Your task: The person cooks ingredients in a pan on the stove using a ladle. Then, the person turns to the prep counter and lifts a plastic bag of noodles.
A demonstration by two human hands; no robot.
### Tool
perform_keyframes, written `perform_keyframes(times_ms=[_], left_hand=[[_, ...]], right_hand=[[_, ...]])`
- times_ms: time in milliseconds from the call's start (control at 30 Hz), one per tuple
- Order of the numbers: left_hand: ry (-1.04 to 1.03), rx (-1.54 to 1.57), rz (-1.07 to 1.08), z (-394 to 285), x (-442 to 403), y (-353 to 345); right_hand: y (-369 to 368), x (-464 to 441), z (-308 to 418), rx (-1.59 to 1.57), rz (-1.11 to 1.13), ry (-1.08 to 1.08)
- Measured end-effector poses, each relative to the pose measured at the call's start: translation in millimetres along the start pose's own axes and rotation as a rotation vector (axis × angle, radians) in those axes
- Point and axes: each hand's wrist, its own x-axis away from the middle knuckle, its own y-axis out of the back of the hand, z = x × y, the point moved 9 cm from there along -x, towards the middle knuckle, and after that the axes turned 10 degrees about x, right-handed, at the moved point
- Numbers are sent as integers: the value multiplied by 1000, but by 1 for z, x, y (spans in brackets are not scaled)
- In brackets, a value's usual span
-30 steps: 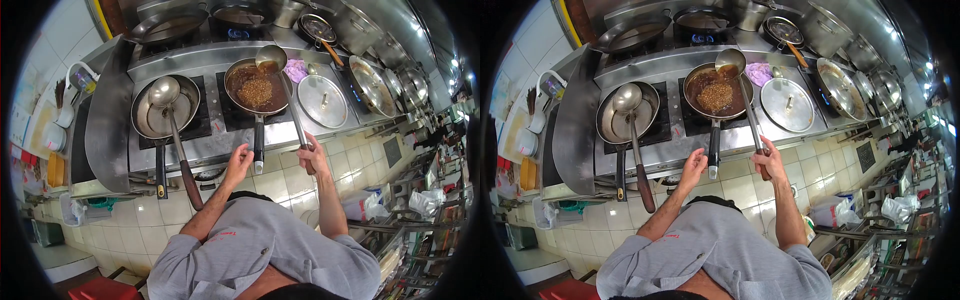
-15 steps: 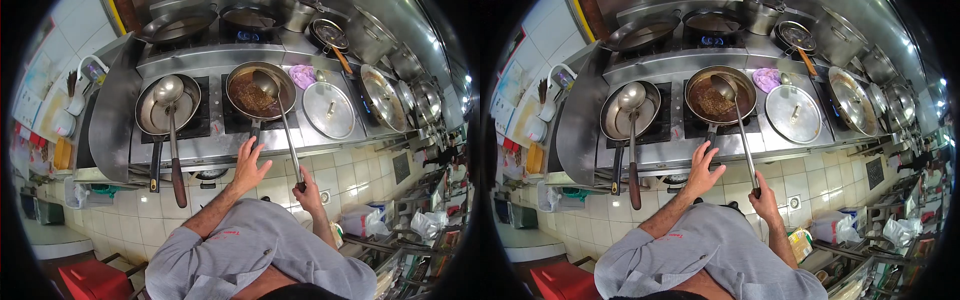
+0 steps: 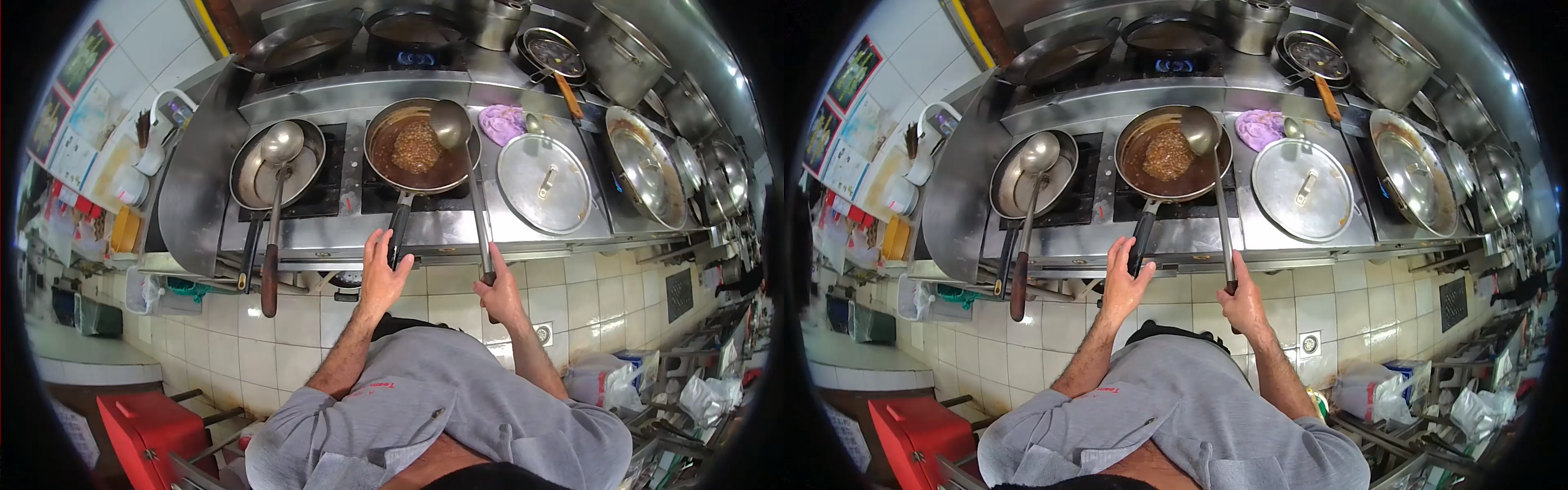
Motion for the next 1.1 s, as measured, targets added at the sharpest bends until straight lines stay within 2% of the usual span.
perform_keyframes(times_ms=[67, 367, 433, 500, 600, 633, 700, 733, 800, 833, 900, 967, 1100], left_hand=[[-9, 0, -17, 0, 5, 1], [54, 169, 129, 4, 5, -2], [32, 179, 194, 7, 2, -5], [33, 197, 224, 16, -1, -5], [24, 242, 270, 31, 0, -7], [84, 321, 309, 37, 1, -11], [145, 406, 352, 39, 2, -13], [167, 406, 390, 34, 3, -13], [185, 414, 432, 31, 3, -13], [222, 440, 473, 32, 3, -15], [258, 473, 510, 37, 4, -19], [130, 437, 481, 35, 1, -18], [176, 463, 502, 35, 2, -18]], right_hand=[[-5, 0, 6, -177, 65, -104], [2, -29, 20, -191, 54, 10], [2, -31, 7, -75, -8, 57], [7, -25, 16, 364, -285, 316], [-5, -27, 13, 466, -312, 276], [-6, -24, 27, 470, -315, 270], [-21, -21, 34, -142, -29, -113], [-19, -20, 42, -137, -33, -117], [-28, -19, 47, -630, 50, -198], [-29, -18, 49, -623, 46, -197], [-33, -12, 47, -826, 0, -206], [-34, -3, 48, -805, -11, -193], [-28, 6, 47, -679, -21, -168]])
